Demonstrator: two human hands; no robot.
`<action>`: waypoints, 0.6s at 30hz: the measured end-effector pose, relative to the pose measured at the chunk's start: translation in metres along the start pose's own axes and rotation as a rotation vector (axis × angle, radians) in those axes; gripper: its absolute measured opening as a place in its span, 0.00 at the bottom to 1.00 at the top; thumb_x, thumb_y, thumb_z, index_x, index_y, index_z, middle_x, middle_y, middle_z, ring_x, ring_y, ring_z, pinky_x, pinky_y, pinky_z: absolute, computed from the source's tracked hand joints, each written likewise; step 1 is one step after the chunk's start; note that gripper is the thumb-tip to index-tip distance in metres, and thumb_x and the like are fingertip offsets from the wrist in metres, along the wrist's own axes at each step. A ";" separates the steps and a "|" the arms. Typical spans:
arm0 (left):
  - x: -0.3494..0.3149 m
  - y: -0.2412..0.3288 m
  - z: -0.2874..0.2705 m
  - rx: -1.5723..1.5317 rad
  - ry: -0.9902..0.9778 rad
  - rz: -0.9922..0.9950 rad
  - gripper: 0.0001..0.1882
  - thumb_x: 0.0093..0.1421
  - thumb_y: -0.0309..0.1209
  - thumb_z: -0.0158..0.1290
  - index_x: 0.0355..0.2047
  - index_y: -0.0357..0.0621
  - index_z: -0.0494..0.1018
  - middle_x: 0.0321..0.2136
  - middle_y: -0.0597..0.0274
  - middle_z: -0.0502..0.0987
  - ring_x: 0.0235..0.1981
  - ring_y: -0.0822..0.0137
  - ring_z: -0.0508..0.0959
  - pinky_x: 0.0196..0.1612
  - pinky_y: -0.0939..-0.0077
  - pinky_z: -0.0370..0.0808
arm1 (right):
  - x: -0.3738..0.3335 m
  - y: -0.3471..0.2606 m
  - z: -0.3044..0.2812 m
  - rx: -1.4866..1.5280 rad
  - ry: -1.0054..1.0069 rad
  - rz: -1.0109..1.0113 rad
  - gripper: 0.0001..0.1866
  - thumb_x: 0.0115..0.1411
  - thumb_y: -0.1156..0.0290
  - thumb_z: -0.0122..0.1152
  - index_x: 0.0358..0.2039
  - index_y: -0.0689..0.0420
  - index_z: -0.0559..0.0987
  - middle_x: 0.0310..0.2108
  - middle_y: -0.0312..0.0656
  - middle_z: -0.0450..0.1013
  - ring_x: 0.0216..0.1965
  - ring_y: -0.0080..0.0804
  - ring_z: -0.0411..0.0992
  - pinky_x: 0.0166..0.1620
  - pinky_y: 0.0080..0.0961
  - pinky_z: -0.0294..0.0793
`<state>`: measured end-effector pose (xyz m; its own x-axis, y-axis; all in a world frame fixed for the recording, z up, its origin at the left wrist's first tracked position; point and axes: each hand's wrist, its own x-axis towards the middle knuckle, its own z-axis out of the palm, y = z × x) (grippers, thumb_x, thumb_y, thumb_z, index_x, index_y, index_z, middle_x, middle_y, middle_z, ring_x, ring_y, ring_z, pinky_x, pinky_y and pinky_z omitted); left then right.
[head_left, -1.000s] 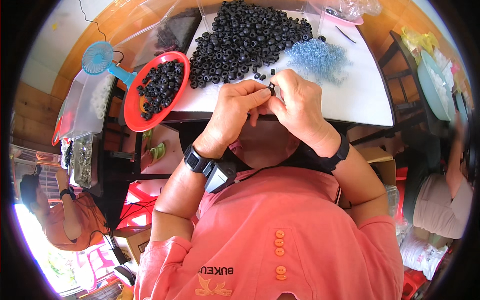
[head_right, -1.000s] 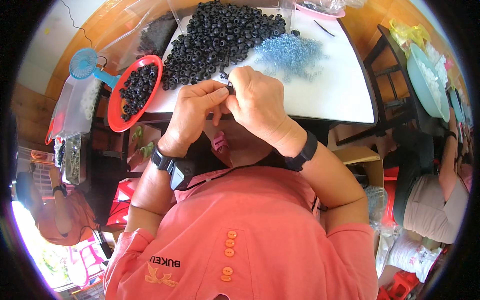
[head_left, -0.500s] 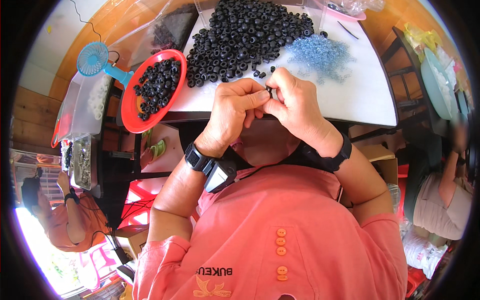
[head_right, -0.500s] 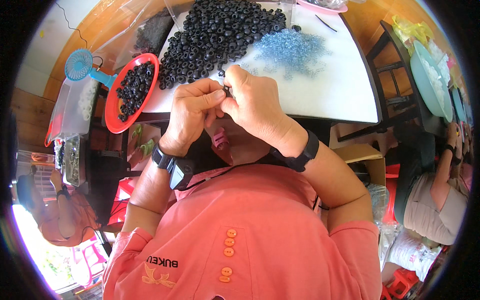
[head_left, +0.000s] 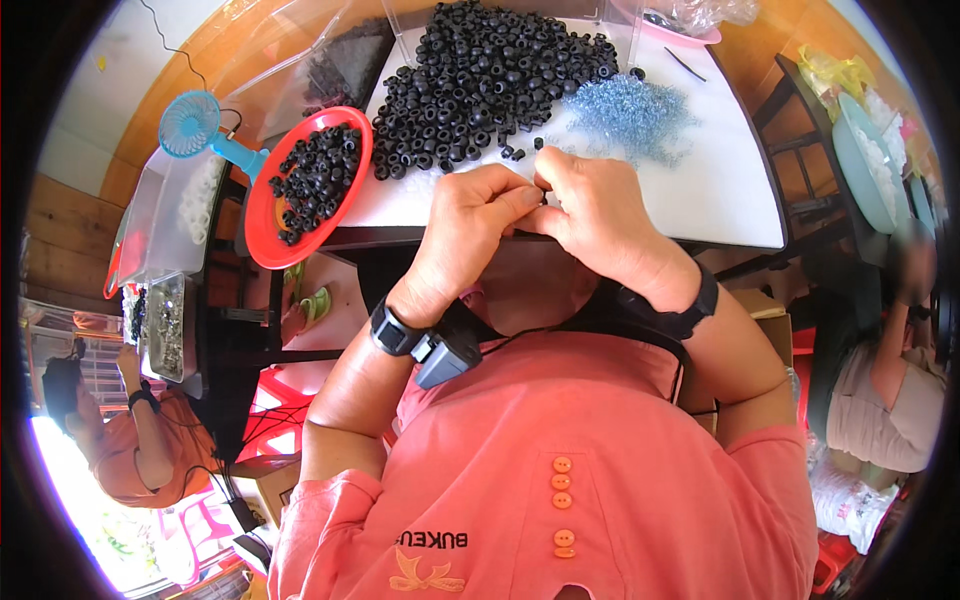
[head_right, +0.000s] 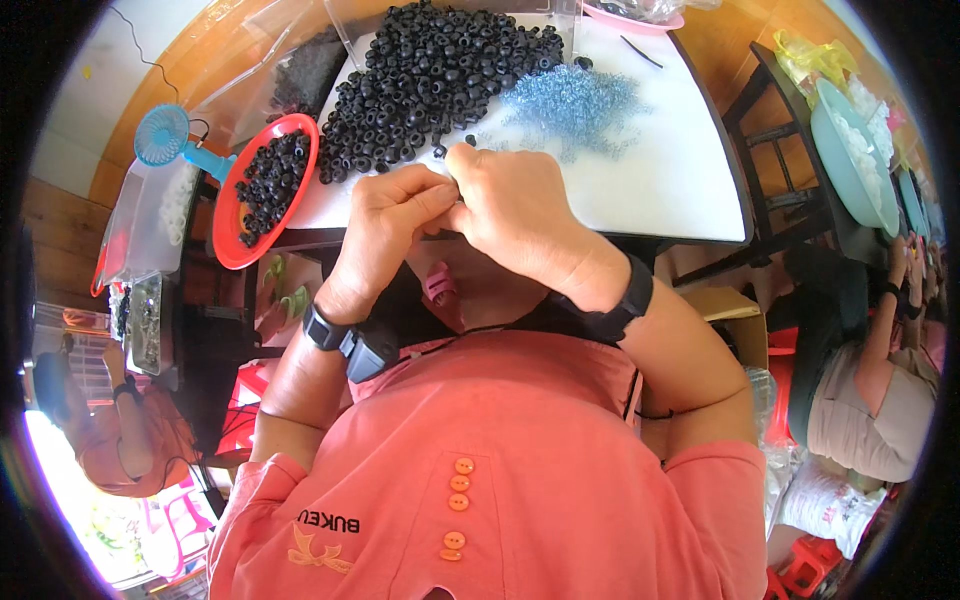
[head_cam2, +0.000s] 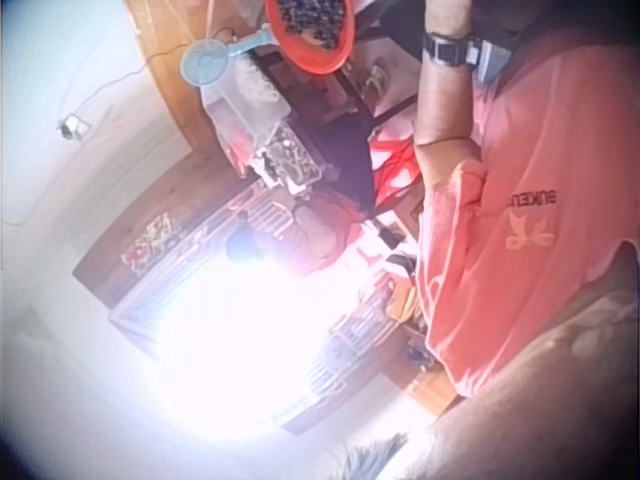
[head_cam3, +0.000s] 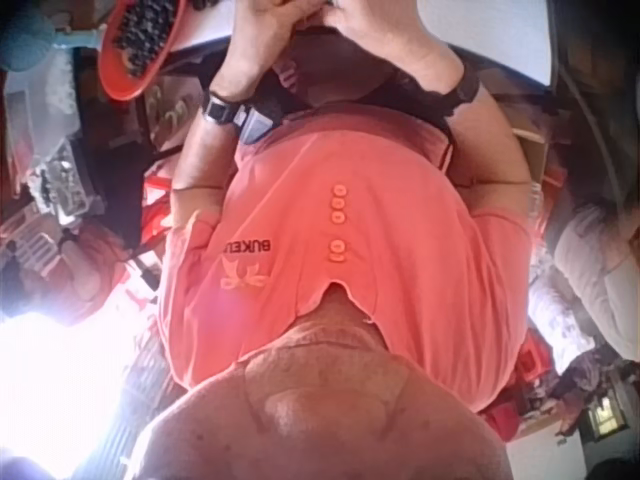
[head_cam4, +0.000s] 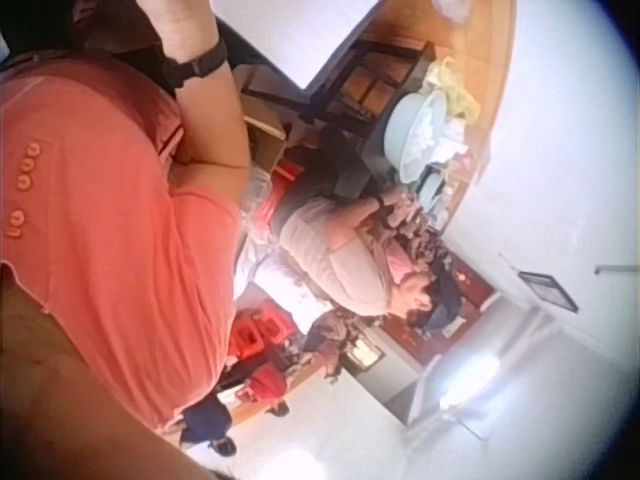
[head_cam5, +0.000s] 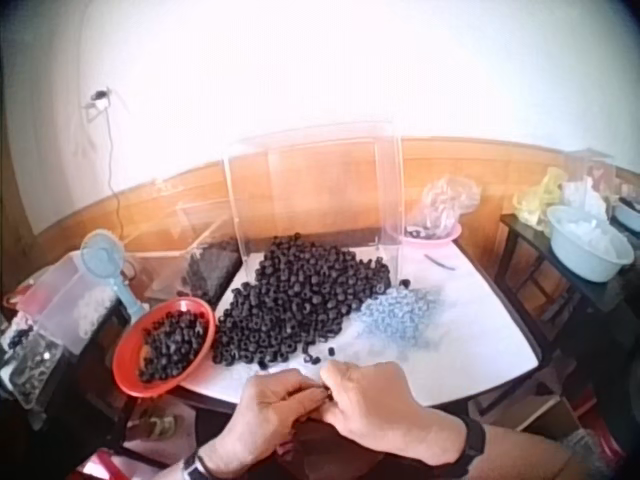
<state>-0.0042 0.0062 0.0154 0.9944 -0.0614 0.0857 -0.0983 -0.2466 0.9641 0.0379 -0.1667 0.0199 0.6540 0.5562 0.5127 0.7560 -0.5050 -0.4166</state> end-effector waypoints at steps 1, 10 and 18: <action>-0.002 -0.001 0.002 0.194 0.110 0.183 0.06 0.59 0.26 0.56 0.34 0.35 0.79 0.24 0.64 0.77 0.24 0.76 0.73 0.26 0.81 0.67 | 0.003 -0.001 -0.006 -0.072 -0.125 0.026 0.14 0.45 0.69 0.68 0.28 0.62 0.74 0.24 0.51 0.76 0.26 0.52 0.76 0.28 0.44 0.73; 0.001 -0.018 0.004 0.452 0.088 0.619 0.08 0.50 0.17 0.58 0.32 0.39 0.77 0.33 0.59 0.76 0.37 0.55 0.71 0.42 0.65 0.71 | 0.026 0.001 -0.011 -0.131 -0.374 0.112 0.09 0.44 0.68 0.68 0.21 0.61 0.80 0.24 0.52 0.77 0.30 0.53 0.77 0.33 0.44 0.75; 0.008 -0.020 -0.001 0.517 0.023 0.656 0.11 0.50 0.16 0.55 0.34 0.40 0.77 0.33 0.58 0.74 0.36 0.54 0.71 0.40 0.62 0.71 | 0.031 0.018 -0.010 0.130 -0.367 0.315 0.10 0.40 0.69 0.72 0.23 0.60 0.82 0.24 0.51 0.77 0.28 0.50 0.77 0.33 0.40 0.75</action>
<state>0.0061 0.0112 -0.0035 0.7291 -0.3292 0.6000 -0.6574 -0.5806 0.4804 0.0715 -0.1644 0.0358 0.7996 0.5977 0.0584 0.5022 -0.6122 -0.6107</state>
